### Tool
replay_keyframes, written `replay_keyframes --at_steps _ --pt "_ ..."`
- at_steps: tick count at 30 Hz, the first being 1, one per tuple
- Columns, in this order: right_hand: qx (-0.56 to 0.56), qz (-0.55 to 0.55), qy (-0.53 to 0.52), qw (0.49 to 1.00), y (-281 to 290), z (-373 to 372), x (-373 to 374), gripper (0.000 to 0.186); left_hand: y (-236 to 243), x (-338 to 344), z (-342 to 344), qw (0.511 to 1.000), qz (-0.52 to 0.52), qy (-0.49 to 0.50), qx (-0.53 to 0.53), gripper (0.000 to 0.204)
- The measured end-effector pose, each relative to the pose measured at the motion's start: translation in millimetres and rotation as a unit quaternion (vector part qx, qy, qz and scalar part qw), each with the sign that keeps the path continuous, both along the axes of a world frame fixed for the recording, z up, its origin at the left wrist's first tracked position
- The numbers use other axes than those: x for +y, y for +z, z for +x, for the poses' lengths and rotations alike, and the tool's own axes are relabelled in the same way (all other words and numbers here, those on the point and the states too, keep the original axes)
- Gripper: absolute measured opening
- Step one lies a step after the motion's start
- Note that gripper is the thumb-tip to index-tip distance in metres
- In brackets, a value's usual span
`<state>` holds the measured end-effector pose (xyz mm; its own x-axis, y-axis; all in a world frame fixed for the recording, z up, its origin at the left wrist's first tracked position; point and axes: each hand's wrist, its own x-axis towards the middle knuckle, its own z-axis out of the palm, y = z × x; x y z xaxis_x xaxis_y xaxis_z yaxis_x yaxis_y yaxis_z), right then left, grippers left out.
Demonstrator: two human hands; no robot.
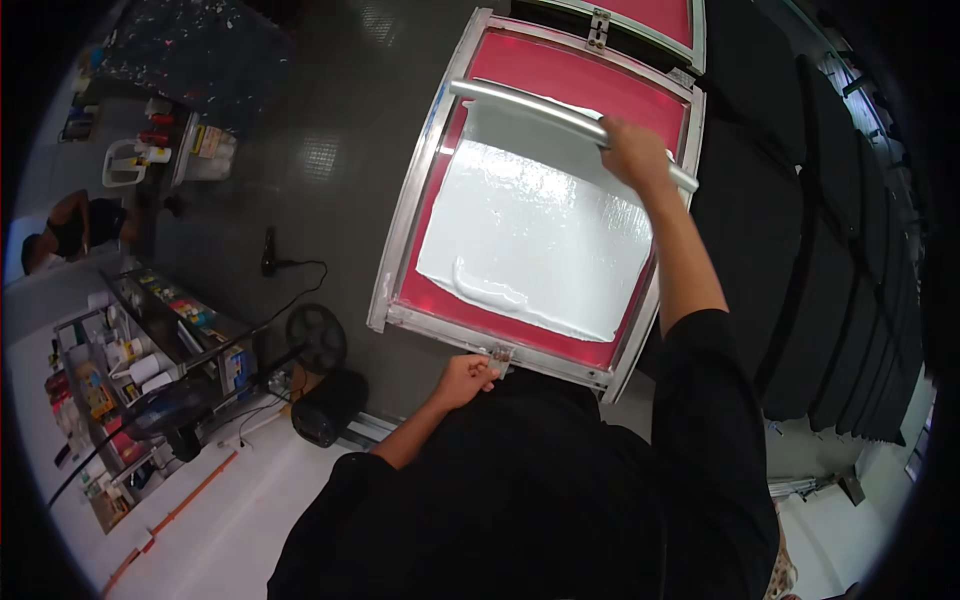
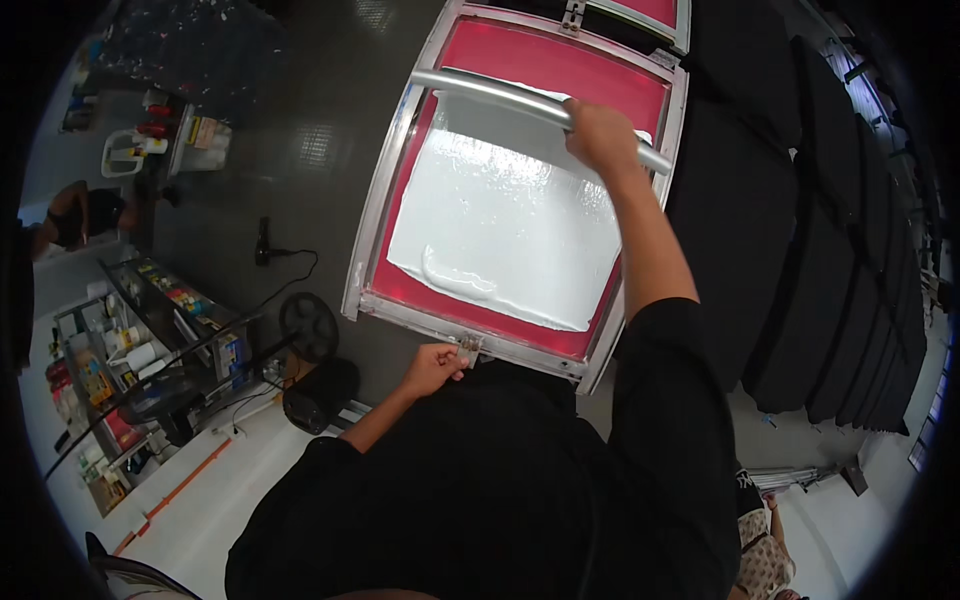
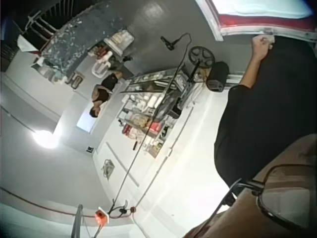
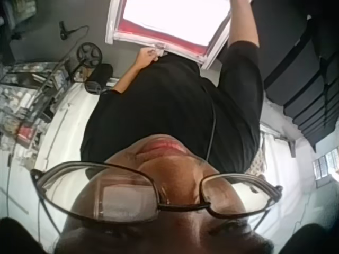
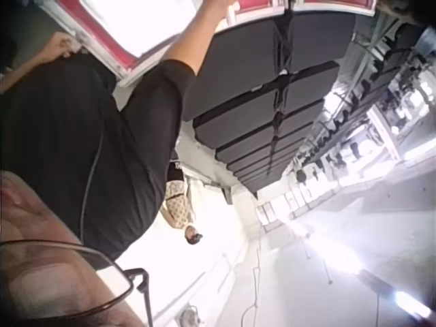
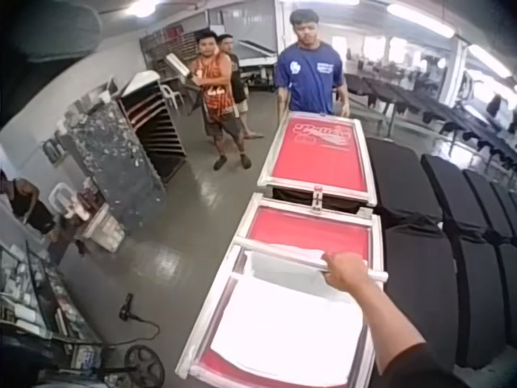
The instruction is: Applying white ink to a screen and using a squeegee to print designs onto t-shirts.
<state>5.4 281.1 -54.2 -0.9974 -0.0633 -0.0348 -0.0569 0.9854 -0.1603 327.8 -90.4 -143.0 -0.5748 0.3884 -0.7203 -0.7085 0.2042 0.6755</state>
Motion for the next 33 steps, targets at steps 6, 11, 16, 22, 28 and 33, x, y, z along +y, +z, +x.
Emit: replay_keyframes --at_steps 6,11,16,22,28,33 --pt "0.052 -0.035 0.056 0.996 -34.3 52.8 -22.9 0.029 -6.2 -2.4 9.5 0.998 0.039 0.055 -0.001 0.024" --pt "0.001 -0.048 0.028 0.998 1.5 33.2 -2.6 0.037 -5.8 -6.5 5.9 0.999 0.008 0.018 0.025 0.029" --pt "-0.131 -0.057 0.021 0.99 19.2 -23.5 14.7 0.043 26.8 -1.9 -13.3 0.982 -0.138 -0.119 0.054 0.028" --pt "-0.113 -0.052 0.063 0.99 41.4 -41.4 25.3 0.036 90.9 -5.6 -127.3 0.887 -0.31 -0.145 0.309 0.037" --pt "-0.072 -0.056 0.059 0.994 74.9 49.6 -8.1 0.034 160.7 12.7 -256.7 0.581 -0.444 -0.131 0.669 0.083" --pt "-0.115 -0.106 0.084 0.984 84.3 142.6 -46.6 0.034 168.3 13.3 -271.5 0.548 -0.422 -0.293 0.66 0.063"
